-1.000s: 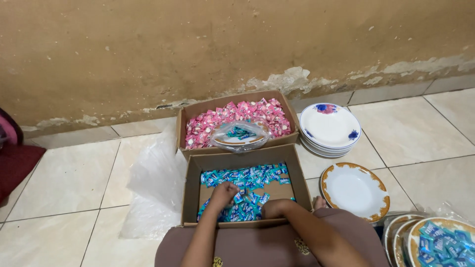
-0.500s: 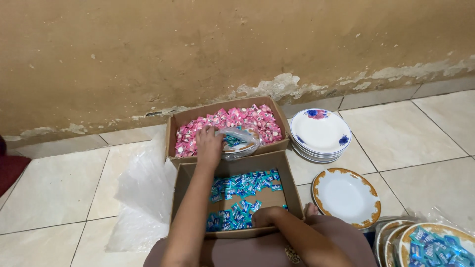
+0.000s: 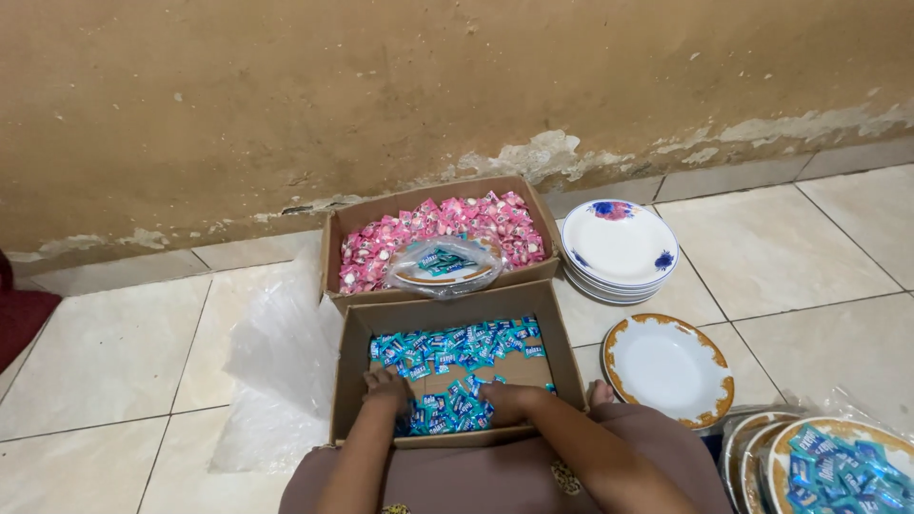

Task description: Sorting and organizing small blue packets into containers and plates on the floor.

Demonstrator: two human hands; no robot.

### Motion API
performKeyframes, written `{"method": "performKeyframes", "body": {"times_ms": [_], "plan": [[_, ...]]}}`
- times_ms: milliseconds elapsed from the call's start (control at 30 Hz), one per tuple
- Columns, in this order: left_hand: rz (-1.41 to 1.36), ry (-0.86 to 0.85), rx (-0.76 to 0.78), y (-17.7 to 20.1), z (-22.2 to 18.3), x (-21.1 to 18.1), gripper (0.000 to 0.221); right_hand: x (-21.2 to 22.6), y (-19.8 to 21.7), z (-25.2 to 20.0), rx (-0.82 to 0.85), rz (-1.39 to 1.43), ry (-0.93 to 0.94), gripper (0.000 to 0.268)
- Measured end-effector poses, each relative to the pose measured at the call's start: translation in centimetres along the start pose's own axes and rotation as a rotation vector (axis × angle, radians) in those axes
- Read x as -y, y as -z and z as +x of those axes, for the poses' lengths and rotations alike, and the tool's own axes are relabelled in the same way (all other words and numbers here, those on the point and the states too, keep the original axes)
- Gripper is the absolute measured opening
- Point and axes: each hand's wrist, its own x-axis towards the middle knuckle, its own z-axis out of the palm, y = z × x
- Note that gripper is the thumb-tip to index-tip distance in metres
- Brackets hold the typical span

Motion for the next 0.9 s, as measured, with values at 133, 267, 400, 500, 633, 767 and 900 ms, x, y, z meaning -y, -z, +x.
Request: {"method": "performKeyframes", "body": {"times_ms": [133, 267, 400, 500, 633, 767, 900], "plan": [[0.021, -0.144, 0.038, -0.2, -5.8, -1.4, 0.074, -0.9, -0.2, 1.4, 0.111, -0.118, 0.142, 0.077], [0.081, -0.461, 0.097, 1.0, -12.3, -4.1, 0.035, -1.2, -0.1, 1.5, 0.135, -0.157, 0.204, 0.044], [-0.185, -0.617, -0.039, -0.7, -9.9, -5.5, 0.018, -2.8, -1.0, 3.5, -0.024, -0.113, 0.177, 0.023], [-0.409, -0.739, -0.292, -2.7, -4.7, -4.6, 0.027, -4.9, -1.9, 4.9, -0.181, -0.049, 0.285, 0.018], [-0.611, -0.770, -0.448, -0.5, -8.8, -3.7, 0.024, -4.2, -0.9, 3.5, -0.317, 0.110, 0.272, 0.022], [-0.793, -0.766, -0.523, -0.8, -6.2, -4.3, 0.022, -6.4, -0.4, 6.3, -0.573, 0.444, 0.295, 0.020], [-0.904, -0.751, -0.443, 0.2, -6.9, -3.9, 0.027, -5.4, 1.6, 5.0, -0.624, 1.145, 0.282, 0.033]]}}
